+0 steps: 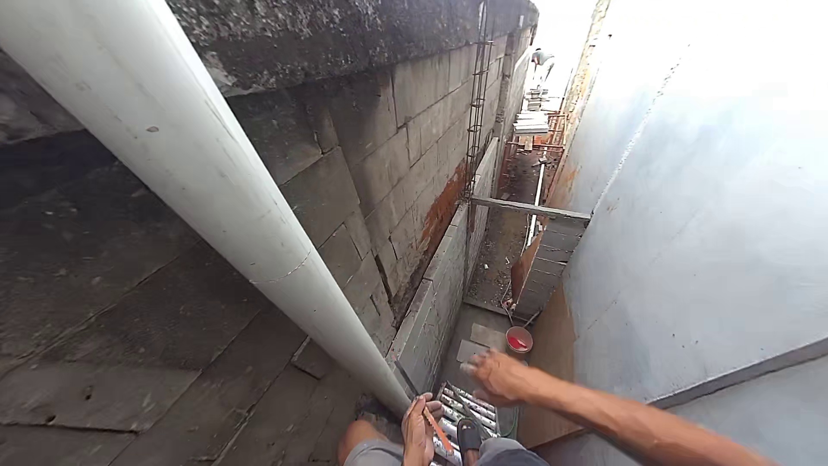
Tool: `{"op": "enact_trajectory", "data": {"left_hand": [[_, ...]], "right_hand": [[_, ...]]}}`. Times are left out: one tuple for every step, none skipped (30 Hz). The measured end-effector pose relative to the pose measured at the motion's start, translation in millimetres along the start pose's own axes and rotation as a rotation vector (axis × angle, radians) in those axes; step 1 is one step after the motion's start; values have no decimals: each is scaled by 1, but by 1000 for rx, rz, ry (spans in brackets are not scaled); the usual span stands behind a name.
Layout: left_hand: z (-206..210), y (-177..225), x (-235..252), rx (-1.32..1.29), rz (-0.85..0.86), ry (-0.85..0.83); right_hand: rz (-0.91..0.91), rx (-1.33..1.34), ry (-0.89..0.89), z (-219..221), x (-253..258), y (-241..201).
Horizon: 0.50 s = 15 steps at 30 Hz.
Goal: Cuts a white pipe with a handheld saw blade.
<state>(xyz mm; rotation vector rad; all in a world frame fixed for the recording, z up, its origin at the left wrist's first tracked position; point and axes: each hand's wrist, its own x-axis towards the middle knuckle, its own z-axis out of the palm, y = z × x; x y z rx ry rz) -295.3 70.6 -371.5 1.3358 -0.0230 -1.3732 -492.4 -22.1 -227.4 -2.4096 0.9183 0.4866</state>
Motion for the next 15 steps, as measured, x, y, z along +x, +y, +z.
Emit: {"op": "enact_trajectory", "data": {"left_hand": [[-4,-1,3,25,-7,24],[-8,-3,4,47,-14,44],[-13,-6,4,67,-20,63],[-18,-10,5,83,-28,81],[-23,-14,6,95,-36,99],[-28,-19,7,103,-47,112],[-32,-24,9,106,-56,124],[-36,-30,10,109,-65,145],[-41,-35,11,115,-79,159],[-45,-39,12,136,-89,163],[-49,-44,13,167,-97,157],[-52,-50,12,201,-105,147],[-54,-56,12,226,-113,137],[-56,-60,14,239,-119,130],[-55,-61,17,240,-110,128]], "right_hand": [[16,-128,19,-38,-20,3],[38,-208,47,-79,-44,3],[54,-242,93,-120,-70,-2],[45,-242,188,-158,-98,-7],[8,-218,320,-191,-125,-14],[-70,-186,487,-216,-150,-20],[-204,-125,685,-233,-171,-25],[-366,36,818,-245,-189,-31],[-576,303,871,-249,-200,-35],[-797,585,853,-245,-203,-33],[-979,825,808,-232,-193,-26],[-1066,1054,820,-208,-168,-14],[-981,1306,924,-178,-128,1],[-752,1556,1015,-147,-78,19],[-510,1718,990,-117,-23,40]]}}
